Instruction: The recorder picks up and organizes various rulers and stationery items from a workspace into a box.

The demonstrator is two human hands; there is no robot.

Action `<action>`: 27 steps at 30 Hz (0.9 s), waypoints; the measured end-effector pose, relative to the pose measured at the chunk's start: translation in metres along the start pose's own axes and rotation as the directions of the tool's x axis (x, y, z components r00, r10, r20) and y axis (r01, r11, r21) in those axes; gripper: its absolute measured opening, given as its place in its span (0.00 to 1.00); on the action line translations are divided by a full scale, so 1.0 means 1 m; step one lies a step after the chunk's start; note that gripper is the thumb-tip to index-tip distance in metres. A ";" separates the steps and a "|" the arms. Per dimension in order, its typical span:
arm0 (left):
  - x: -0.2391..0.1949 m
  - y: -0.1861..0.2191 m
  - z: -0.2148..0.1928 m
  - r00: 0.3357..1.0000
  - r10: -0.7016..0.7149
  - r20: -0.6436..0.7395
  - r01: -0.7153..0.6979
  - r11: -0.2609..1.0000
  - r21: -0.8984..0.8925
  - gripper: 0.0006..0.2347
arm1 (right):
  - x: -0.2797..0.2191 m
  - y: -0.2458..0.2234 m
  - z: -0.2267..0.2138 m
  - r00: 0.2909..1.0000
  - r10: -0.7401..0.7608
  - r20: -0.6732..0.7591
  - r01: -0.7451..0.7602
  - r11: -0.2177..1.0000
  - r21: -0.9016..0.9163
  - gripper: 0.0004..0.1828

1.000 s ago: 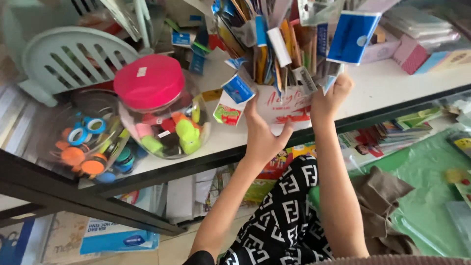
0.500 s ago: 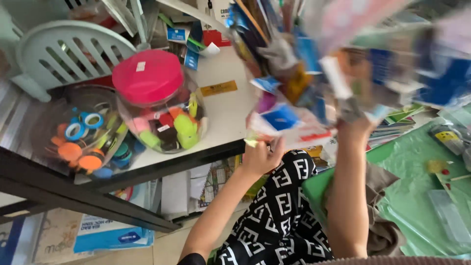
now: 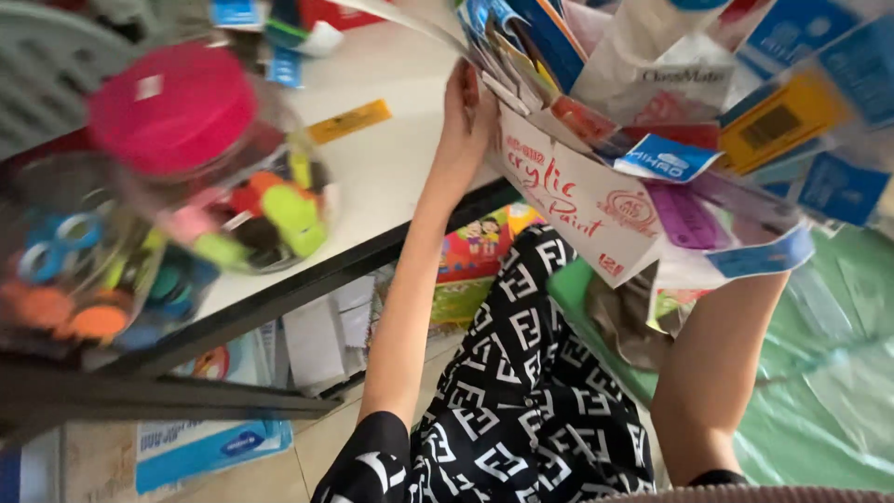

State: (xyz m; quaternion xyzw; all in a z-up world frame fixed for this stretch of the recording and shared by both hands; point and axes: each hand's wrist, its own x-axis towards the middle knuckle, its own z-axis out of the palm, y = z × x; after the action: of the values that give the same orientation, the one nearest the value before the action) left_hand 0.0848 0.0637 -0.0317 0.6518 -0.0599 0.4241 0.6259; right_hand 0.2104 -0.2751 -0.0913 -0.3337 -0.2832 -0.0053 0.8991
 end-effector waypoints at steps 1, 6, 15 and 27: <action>0.002 -0.004 0.008 1.000 -0.016 0.021 0.016 1.000 -0.015 0.31 | -0.007 -0.006 -0.010 0.999 -0.011 -0.033 0.010 1.000 -0.028 0.35; -0.018 0.029 0.063 1.000 -0.007 -0.018 0.014 0.911 0.413 0.38 | -0.053 -0.038 -0.073 0.975 -0.064 -0.211 0.023 0.981 -0.190 0.34; -0.052 0.060 0.204 0.949 -0.210 0.237 0.253 0.953 -0.164 0.44 | -0.212 -0.099 -0.225 0.839 -0.225 -0.495 -0.011 0.903 -0.429 0.32; -0.151 -0.033 0.324 0.873 0.125 0.472 -0.218 0.965 0.148 0.39 | -0.280 -0.177 -0.275 0.577 -0.520 -0.629 -0.036 0.754 -0.656 0.30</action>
State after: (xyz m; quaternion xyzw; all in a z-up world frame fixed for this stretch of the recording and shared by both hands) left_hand 0.1642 -0.2786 -0.1059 0.7840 -0.2216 0.3162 0.4861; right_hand 0.0793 -0.6286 -0.2984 -0.5196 0.1101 -0.3717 0.7614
